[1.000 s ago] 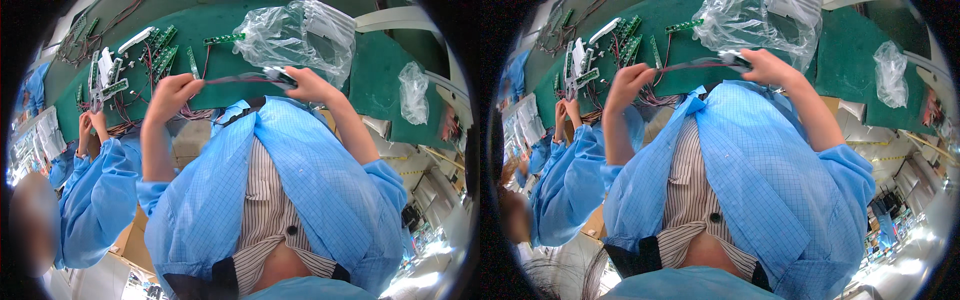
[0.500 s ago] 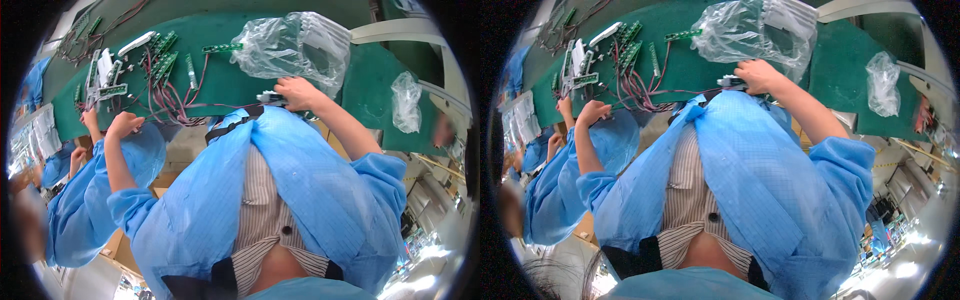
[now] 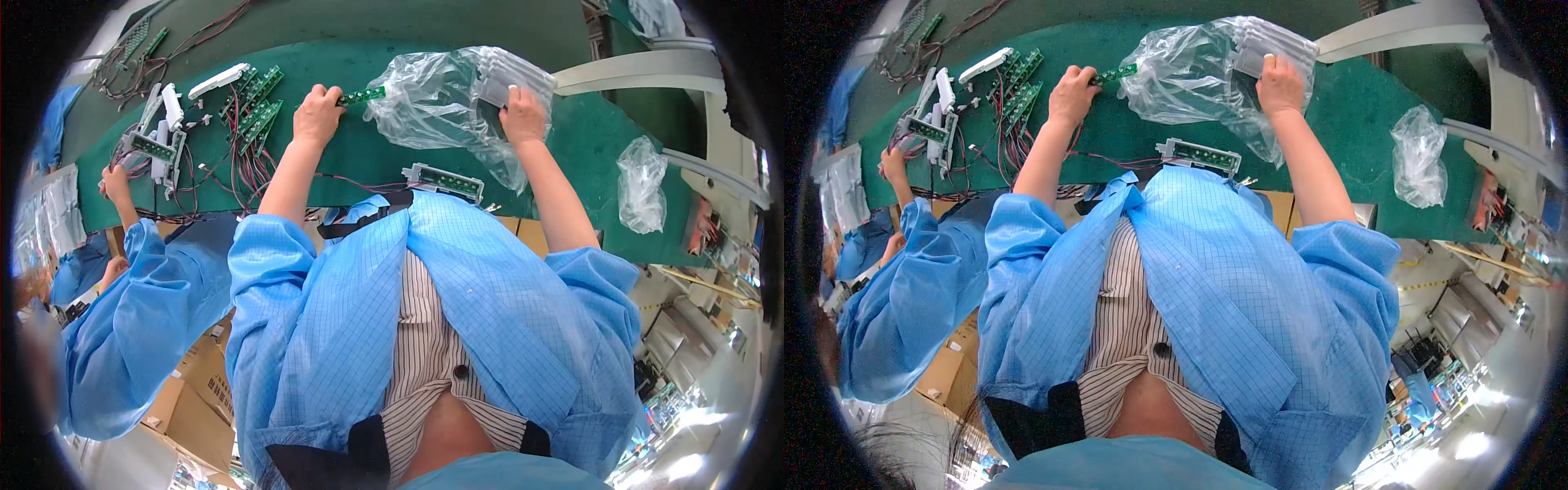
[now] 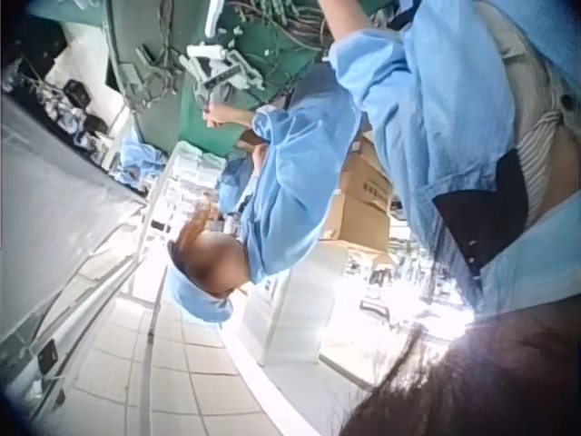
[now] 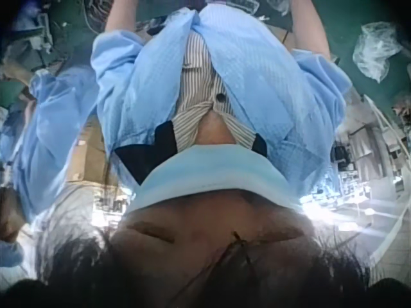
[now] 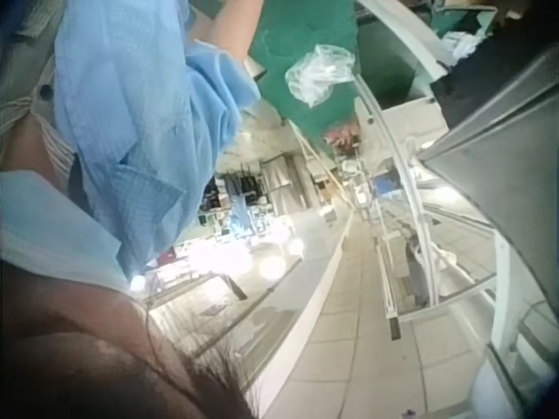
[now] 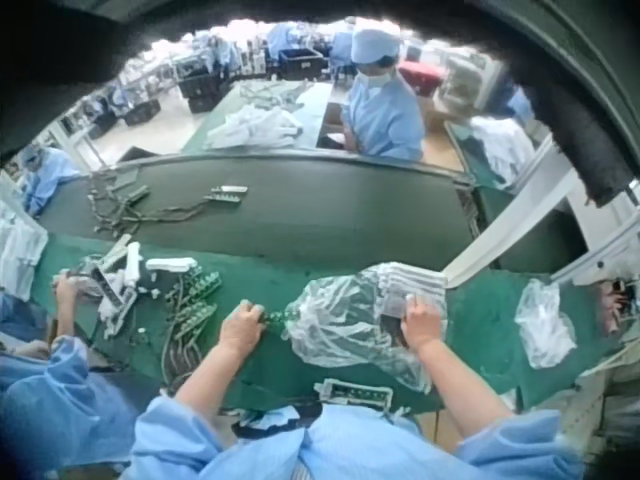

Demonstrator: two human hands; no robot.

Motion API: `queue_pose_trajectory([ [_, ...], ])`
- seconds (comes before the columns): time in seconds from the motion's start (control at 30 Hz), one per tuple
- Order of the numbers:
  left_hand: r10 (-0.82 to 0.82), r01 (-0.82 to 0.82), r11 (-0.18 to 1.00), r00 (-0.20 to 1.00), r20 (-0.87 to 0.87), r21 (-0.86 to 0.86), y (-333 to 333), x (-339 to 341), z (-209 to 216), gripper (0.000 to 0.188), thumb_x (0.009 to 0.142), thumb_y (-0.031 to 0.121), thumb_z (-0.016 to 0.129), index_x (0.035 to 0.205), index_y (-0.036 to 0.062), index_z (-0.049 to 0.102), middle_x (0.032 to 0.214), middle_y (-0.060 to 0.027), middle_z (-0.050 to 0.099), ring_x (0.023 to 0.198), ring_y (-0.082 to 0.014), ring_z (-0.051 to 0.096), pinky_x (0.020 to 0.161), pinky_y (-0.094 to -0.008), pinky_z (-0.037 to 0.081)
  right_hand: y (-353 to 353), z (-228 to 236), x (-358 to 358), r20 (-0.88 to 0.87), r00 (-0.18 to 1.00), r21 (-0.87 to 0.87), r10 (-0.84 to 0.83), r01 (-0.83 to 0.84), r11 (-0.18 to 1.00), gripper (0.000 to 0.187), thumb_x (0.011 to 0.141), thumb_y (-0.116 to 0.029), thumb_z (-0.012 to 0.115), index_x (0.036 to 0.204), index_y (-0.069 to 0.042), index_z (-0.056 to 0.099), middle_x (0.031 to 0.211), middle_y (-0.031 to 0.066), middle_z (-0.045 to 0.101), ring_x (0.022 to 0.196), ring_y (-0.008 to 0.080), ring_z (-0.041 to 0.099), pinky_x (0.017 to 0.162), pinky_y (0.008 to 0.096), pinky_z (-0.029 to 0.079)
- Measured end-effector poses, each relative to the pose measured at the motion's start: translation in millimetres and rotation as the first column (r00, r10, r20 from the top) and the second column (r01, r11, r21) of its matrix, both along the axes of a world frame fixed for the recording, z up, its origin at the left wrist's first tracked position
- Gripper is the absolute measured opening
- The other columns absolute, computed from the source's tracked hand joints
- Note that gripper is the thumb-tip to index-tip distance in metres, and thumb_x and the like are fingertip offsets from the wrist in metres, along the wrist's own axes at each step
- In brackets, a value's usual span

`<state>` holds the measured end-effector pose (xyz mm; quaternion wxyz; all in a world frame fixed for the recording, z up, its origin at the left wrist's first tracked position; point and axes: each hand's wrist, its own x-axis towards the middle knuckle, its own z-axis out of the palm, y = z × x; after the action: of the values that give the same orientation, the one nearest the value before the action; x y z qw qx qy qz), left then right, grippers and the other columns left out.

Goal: Packaging printed circuit boards into individual plastic protective sleeves.

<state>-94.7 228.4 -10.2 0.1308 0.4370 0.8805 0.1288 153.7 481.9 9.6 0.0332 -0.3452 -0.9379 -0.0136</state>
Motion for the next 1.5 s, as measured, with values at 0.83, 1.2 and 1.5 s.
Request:
queue_pose_trajectory([
  [0.83, -0.325, 0.176, 0.782, 0.934, 0.15, 0.598, 4.7, 69.2, 111.5, 0.033, 0.063, -0.001, 0.069, 0.093, 0.0082, 0.064, 0.092, -0.0071, 0.055, 0.08, -0.0192, 0.058, 0.07, -0.0263, 0.048, -78.9, 78.9, -52.2, 0.015, 0.975, -0.946, -0.22, -0.058, -0.318, 0.033, 0.088, -0.037, 0.043, 0.107, -0.013, 0.056, 0.09, 0.0007, 0.056, 0.073, 0.0091, 0.054, 0.048, 0.0239, 0.047],
  [1.2, -0.442, 0.353, 0.746, 0.897, 0.022, 0.565, 14.6, 82.5, 101.6, 0.03, 0.06, 0.0, 0.07, 0.088, 0.0087, 0.065, 0.086, -0.005, 0.052, 0.077, -0.0183, 0.056, 0.067, -0.0269, 0.049, -87.3, 61.0, -43.9, -0.072, 0.968, -0.859, -0.242, -0.184, -0.479, 0.032, 0.091, -0.035, 0.045, 0.102, -0.007, 0.054, 0.08, 0.0048, 0.06, 0.054, 0.0091, 0.057, 0.04, 0.0201, 0.048],
  [1.5, -0.475, 0.323, 0.746, 0.871, 0.124, 0.582, 5.7, 84.2, 98.4, 0.037, 0.054, 0.004, 0.072, 0.089, 0.0112, 0.064, 0.078, -0.0042, 0.053, 0.077, -0.0212, 0.055, 0.065, -0.0318, 0.046, -97.9, 54.7, -40.3, -0.127, 0.978, -0.876, -0.163, -0.188, -0.444, 0.032, 0.091, -0.037, 0.042, 0.1, -0.008, 0.054, 0.079, 0.0049, 0.059, 0.052, 0.0099, 0.057, 0.038, 0.0204, 0.047],
])
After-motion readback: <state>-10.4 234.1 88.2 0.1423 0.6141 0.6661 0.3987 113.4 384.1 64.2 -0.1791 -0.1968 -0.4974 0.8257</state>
